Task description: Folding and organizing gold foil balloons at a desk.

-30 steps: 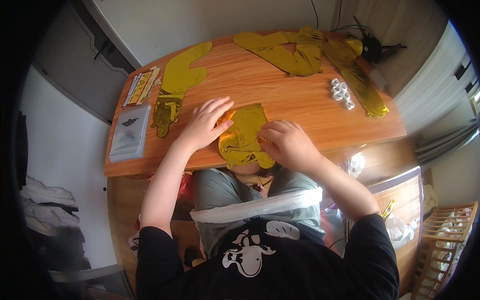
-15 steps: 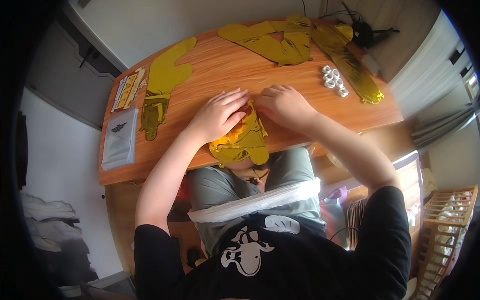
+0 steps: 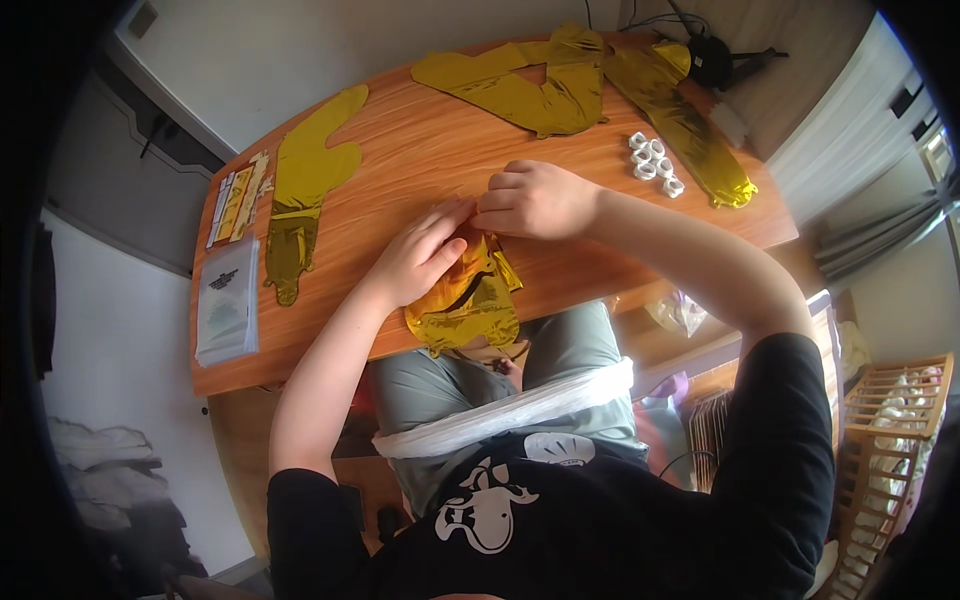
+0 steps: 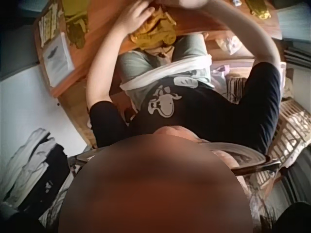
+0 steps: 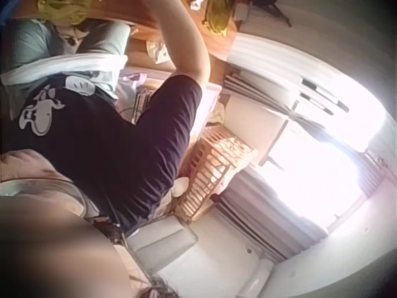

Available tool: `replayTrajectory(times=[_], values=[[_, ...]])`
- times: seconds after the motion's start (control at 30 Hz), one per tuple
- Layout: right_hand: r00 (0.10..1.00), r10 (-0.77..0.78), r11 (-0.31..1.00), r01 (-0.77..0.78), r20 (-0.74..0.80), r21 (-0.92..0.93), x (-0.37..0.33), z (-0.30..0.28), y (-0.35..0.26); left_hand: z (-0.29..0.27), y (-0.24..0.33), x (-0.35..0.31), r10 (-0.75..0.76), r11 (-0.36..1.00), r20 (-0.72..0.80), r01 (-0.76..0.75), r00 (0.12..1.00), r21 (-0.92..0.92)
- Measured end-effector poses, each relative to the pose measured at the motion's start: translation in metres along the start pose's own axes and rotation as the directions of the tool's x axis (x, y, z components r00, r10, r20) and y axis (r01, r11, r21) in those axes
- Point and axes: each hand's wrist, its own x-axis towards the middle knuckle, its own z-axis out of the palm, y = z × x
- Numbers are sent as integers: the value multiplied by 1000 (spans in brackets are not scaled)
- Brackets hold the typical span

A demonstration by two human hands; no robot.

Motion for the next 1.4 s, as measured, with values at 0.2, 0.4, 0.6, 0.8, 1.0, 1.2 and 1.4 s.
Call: replayTrajectory(times=[0.2, 0.4, 0.6, 0.8, 1.0, 1.2, 1.4], values=[[998, -61, 998, 60, -28, -27, 6, 8, 4, 1, -3, -2, 0, 998, -30, -2, 1000, -69], [999, 35, 999, -35, 4, 38, 8, 13, -2, 0, 0, 0, 33, 994, -59, -39, 998, -106], [994, 111, 982, -106, -23, 153, 11, 15, -5, 0, 0, -1, 33, 996, -52, -37, 998, -79], [993, 109, 990, -112, 38, 90, 11, 16, -7, -1, 6, 1, -13, 996, -67, 8, 998, -89], [974, 226, 962, -227, 28, 154, 19, 9, -13, -1, 7, 1, -27, 991, -60, 19, 998, -135], [889, 447, 805, -448, 99, 389, 19, 14, -27, -2, 9, 1, -53, 990, -32, 48, 998, -130], [880, 472, 772, -437, 44, 462, 11, 17, -35, 2, 2, 0, 2, 996, -68, -7, 998, -87]])
